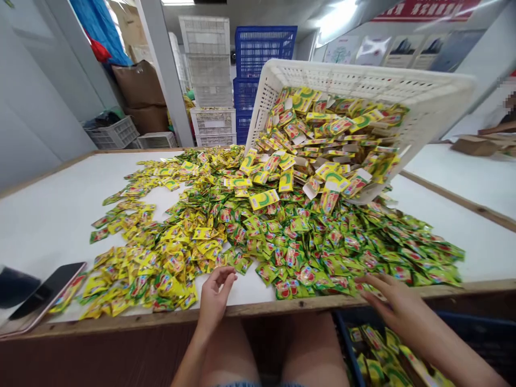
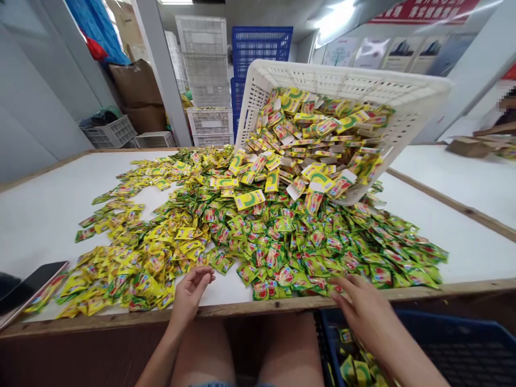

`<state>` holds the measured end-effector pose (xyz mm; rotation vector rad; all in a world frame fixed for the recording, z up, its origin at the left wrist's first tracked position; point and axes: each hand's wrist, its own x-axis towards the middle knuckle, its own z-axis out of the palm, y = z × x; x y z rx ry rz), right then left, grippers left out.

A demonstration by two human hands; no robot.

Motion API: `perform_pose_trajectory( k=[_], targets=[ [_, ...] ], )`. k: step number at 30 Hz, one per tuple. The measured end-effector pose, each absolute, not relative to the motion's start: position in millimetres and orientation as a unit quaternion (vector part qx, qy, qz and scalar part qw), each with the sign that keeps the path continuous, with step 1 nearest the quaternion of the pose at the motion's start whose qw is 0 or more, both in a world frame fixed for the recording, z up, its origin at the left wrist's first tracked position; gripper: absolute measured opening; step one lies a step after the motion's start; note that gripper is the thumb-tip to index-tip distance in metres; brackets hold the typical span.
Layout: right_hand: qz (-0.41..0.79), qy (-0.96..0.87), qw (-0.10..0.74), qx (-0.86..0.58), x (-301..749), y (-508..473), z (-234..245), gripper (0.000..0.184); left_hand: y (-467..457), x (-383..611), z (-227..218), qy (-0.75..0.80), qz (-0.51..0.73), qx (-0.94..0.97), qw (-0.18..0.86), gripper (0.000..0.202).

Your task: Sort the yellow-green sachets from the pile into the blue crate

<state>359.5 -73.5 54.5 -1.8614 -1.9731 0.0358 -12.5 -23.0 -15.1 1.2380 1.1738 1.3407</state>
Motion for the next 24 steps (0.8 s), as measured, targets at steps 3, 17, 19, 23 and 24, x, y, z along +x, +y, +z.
perform_pose_trajectory(
  k=[3, 17, 19, 23, 24],
  targets=[
    [0.059, -0.766, 0.245, -0.592, 310.4, -24.5, 65.4, 0.024, -24.0, -11.7, -16.1, 0.499, 0.524, 0.533, 0.438, 0.021],
    [-0.073, -0.789, 0.283, -0.540, 204.7, 179.4, 72.3, 0.035, -36.6, -13.0, -9.2, 0.530, 0.557, 0.559, 0.312, 0.017],
    [-0.081, -0.790, 0.276, -0.541, 201.8, 162.4, 76.3, 0.041, -36.6, -10.3, -9.1, 0.525, 0.578, 0.547, 0.301, 0.029],
    [-0.068, -0.844, 0.179, -0.501, 173.5, 88.8, 82.8, 0.058, -38.2, -1.1, -6.3, 0.559, 0.581, 0.570, 0.159, 0.069],
    [-0.053, -0.861, 0.138, -0.486, 163.6, 67.0, 83.4, 0.055, -38.5, 0.7, -6.0, 0.571, 0.564, 0.587, 0.107, 0.073]
  ],
)
